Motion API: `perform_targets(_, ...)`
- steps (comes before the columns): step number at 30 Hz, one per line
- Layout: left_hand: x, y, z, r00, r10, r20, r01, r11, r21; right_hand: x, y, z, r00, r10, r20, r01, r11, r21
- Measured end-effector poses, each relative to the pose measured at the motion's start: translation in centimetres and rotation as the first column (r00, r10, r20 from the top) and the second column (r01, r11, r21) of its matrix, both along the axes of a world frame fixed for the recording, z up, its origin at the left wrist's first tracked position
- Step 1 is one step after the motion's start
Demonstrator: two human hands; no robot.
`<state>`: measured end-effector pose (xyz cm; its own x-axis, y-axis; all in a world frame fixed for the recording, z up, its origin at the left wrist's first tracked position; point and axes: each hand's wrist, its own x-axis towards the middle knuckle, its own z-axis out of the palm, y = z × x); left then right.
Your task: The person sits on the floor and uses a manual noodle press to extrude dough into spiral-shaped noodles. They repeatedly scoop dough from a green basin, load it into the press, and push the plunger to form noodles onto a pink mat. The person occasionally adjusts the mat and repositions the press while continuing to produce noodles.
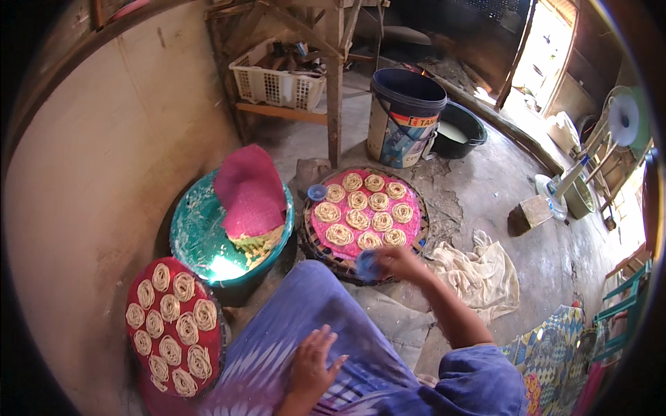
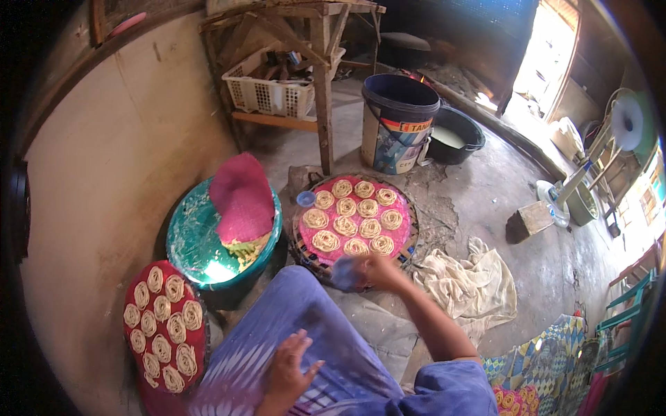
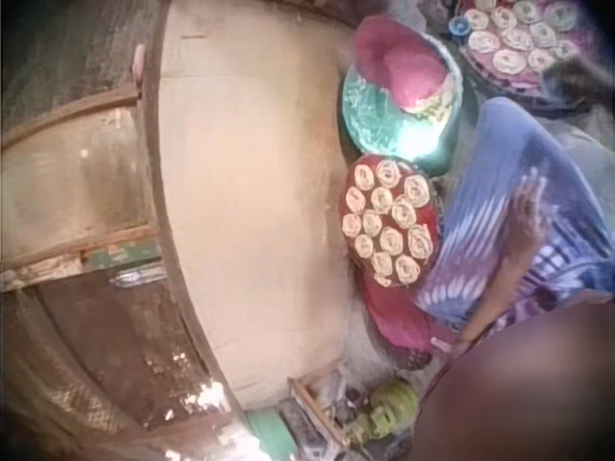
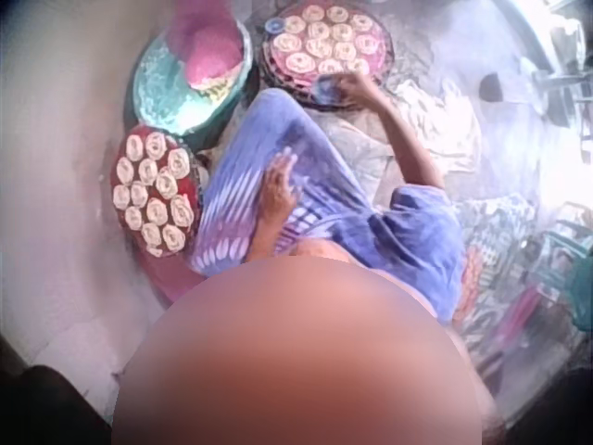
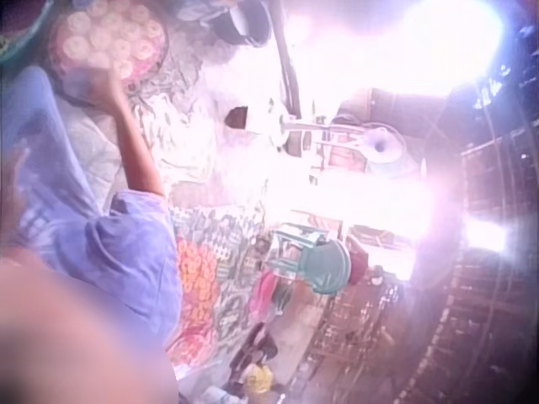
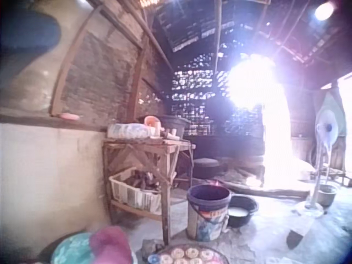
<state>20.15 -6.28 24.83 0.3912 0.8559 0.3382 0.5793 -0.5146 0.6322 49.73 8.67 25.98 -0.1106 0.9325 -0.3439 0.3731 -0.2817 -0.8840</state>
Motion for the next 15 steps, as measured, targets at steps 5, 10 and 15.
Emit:
perform_targets(5, 2.5, 0.8, -2.5, 0.934, -0.012, -0.358, 0.027, 0.999, 0.036, 16.4, 10.1, -3.2, 0.588, -0.712, 0.383, 0.401, 0.669, 0.626)
perform_targets(10, 2.4, 0.8, -2.9, 0.926, -0.020, -0.377, 0.014, 1.000, -0.017, 21.6, 14.7, -8.8, 0.556, -0.707, 0.437, 0.502, 0.705, 0.502)
perform_targets(15, 2.7, 0.9, -2.8, 0.922, -0.008, -0.387, -0.006, 0.999, -0.034, 21.2, 15.9, -12.5, 0.497, -0.665, 0.557, 0.387, 0.744, 0.545)
